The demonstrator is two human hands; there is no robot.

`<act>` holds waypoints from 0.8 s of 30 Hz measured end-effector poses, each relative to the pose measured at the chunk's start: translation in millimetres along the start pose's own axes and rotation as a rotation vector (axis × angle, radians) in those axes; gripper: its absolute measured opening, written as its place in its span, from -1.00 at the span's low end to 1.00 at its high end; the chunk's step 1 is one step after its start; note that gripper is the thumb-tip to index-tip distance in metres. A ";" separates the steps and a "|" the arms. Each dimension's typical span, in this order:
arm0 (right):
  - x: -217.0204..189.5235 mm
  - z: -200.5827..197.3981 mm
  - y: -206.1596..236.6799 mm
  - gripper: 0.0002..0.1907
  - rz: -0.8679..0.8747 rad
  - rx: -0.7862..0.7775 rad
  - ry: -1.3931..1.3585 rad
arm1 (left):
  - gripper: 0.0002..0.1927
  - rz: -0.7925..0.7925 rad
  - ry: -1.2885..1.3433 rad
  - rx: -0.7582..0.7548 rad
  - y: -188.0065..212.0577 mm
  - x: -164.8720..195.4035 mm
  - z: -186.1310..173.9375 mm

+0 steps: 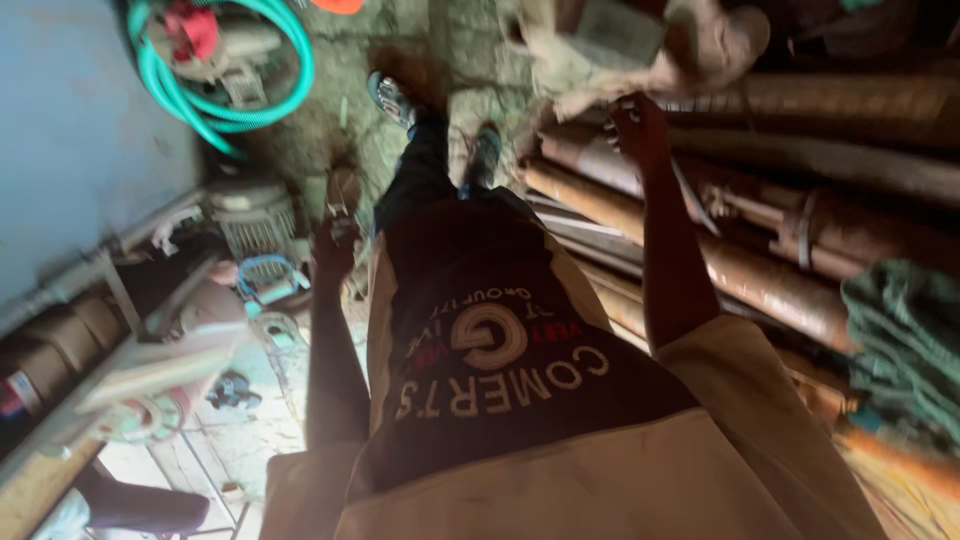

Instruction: The person handles a motor component on a workbench, then retrieves a fan blade and uses a grinding tool to smooth or shape the fan blade's edges. The person repeatedly rotates the fan blade against the grinding wheel while holding it with both hands.

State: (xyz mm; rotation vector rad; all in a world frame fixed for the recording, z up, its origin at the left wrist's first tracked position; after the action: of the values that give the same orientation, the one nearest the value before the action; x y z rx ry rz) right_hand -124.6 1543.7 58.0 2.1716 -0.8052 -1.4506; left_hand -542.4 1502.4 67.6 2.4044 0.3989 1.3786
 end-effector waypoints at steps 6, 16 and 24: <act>-46.0 44.3 -59.5 -0.77 0.204 -0.081 -0.001 | -0.68 -0.544 0.200 -0.087 -82.7 -6.6 -26.1; -86.2 50.6 -224.2 -0.76 0.493 -0.145 0.025 | -0.74 -0.449 0.286 0.001 -261.8 -18.1 -44.9; -194.9 131.5 -583.5 -0.60 -0.069 -0.299 0.759 | -0.75 -0.555 0.407 -0.016 -390.5 0.8 93.3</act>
State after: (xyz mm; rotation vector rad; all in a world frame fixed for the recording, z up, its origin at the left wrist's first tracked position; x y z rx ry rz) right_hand -164.6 2108.6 -216.1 2.2530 -0.2236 -0.6070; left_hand -489.3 1841.2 -141.2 1.7784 1.0575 1.5633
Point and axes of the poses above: each hand's wrist, its own y-axis away from the middle knuckle, its own z-axis out of the palm, x = y × z, the point moved 2 cm from there along -y, towards the middle knuckle, and after that the axes turned 2 degrees about y, right-handed, at the moved point
